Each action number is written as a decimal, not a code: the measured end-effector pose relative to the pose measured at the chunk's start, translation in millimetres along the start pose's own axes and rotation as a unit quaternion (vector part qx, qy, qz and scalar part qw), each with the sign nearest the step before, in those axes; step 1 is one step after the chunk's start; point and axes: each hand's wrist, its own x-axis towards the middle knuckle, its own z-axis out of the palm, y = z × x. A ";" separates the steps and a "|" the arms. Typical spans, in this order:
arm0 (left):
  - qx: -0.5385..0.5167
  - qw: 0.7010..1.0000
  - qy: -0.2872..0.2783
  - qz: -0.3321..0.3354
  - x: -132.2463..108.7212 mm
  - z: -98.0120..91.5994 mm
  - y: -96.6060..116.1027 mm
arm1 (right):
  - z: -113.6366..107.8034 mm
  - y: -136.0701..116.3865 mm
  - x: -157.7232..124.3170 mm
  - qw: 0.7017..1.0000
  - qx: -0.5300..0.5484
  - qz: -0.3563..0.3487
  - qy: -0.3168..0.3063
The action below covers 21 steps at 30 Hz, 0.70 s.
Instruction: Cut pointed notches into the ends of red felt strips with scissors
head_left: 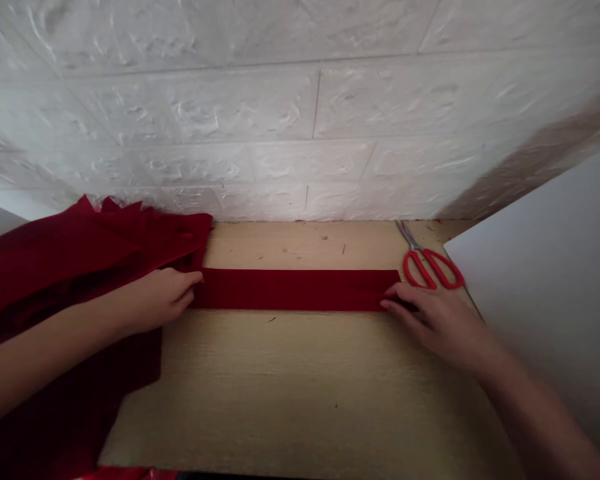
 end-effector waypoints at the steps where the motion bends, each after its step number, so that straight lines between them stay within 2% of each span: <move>1: 0.004 1.000 -0.025 -0.010 5.3 -5.5 0.8 | -1.3 3.8 6.1 0.999 -0.005 0.028 -0.015; 4: -0.014 0.999 -0.046 -0.019 16.9 -12.0 0.8 | 0.1 14.1 18.8 0.994 -0.035 0.103 -0.018; 9: -0.087 0.996 -0.034 0.008 25.9 -4.5 -10.7 | 8.2 18.4 22.4 0.986 -0.039 0.163 0.016; 14: -0.054 0.998 0.012 0.022 30.9 -1.4 -13.7 | 15.6 16.1 16.5 0.985 -0.021 0.161 0.051; 18: -0.040 0.999 -0.005 0.015 27.4 -0.4 -7.1 | 21.2 21.9 10.1 0.984 -0.001 0.142 0.107; 21: -0.051 0.999 0.004 -0.016 21.3 1.1 -0.9 | 22.6 28.7 8.7 0.981 0.022 0.153 0.119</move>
